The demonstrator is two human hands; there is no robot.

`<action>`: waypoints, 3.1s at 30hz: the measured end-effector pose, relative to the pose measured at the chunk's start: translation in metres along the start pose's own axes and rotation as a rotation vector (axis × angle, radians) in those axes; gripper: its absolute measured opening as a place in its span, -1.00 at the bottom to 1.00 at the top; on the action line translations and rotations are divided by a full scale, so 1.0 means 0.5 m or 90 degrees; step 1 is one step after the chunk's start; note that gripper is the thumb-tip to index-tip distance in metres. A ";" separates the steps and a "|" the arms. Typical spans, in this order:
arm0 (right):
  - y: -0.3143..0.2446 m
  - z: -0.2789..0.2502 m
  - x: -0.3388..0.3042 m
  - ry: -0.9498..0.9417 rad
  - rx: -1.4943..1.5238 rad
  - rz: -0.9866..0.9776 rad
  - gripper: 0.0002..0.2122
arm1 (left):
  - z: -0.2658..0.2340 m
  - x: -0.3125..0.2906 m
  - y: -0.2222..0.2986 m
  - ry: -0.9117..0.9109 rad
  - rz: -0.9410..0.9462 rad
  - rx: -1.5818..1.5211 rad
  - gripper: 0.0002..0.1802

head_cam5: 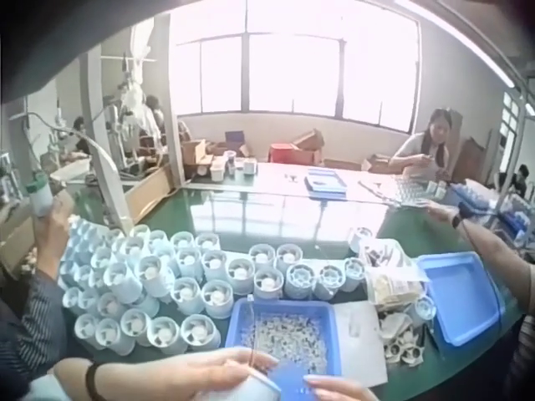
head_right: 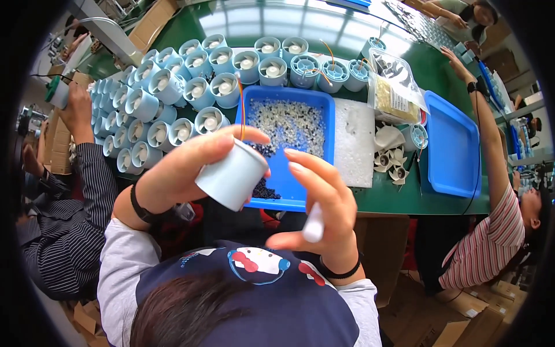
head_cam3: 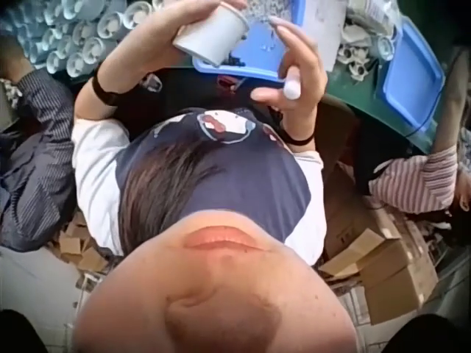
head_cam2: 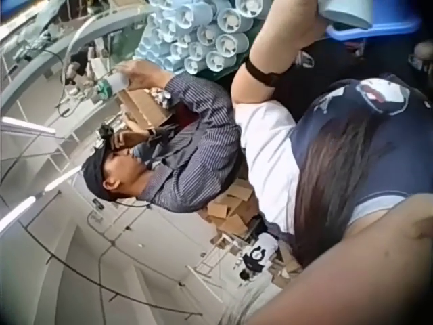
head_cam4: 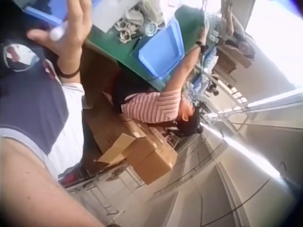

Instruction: The person picks up a fan housing, uses a power screwdriver to drive a screw into the back, and spins the blades to check them before placing it back on the table. This process is repeated for several fan housings, with the person frequently retrieving screws from a blue tray.

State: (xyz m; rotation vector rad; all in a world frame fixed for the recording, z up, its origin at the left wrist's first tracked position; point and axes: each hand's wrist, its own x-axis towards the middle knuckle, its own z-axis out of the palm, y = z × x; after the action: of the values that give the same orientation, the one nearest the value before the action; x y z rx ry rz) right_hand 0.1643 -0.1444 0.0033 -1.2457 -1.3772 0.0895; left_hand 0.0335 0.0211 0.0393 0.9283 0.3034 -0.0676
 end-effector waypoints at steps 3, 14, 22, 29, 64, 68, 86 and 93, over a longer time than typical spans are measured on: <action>0.037 -0.045 -0.038 0.125 -0.072 0.002 -0.45 | 0.012 0.038 0.098 0.077 0.200 0.242 -0.38; 0.032 -0.093 -0.089 0.284 -0.048 0.171 -0.67 | -0.280 0.410 0.330 0.550 0.283 0.980 -0.23; 0.019 -0.114 -0.110 0.306 -0.015 0.245 -0.74 | -0.240 0.395 0.333 0.454 -0.128 1.281 -0.18; -0.032 -0.034 0.015 0.058 0.029 0.087 -0.71 | 0.030 0.280 0.299 0.412 0.586 0.748 -0.47; -0.146 0.128 -0.113 0.103 -0.252 -0.139 -0.63 | 0.131 0.177 -0.038 0.253 0.519 0.639 -0.51; -0.153 0.157 -0.119 0.131 -0.241 -0.118 -0.61 | 0.142 0.149 -0.037 0.307 0.594 0.563 -0.55; -0.064 0.000 -0.133 0.056 0.211 0.151 -0.62 | -0.128 -0.185 -0.095 0.703 0.673 0.470 -0.83; 0.036 -0.062 -0.145 0.170 0.199 0.231 -0.41 | -0.020 -0.101 -0.160 0.238 0.479 1.139 -0.67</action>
State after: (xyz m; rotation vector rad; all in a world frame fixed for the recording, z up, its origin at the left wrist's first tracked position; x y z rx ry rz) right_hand 0.1769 -0.2047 -0.0491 -1.1792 -0.8595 0.3634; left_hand -0.0320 -0.0226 -0.0142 2.7913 0.1547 0.6463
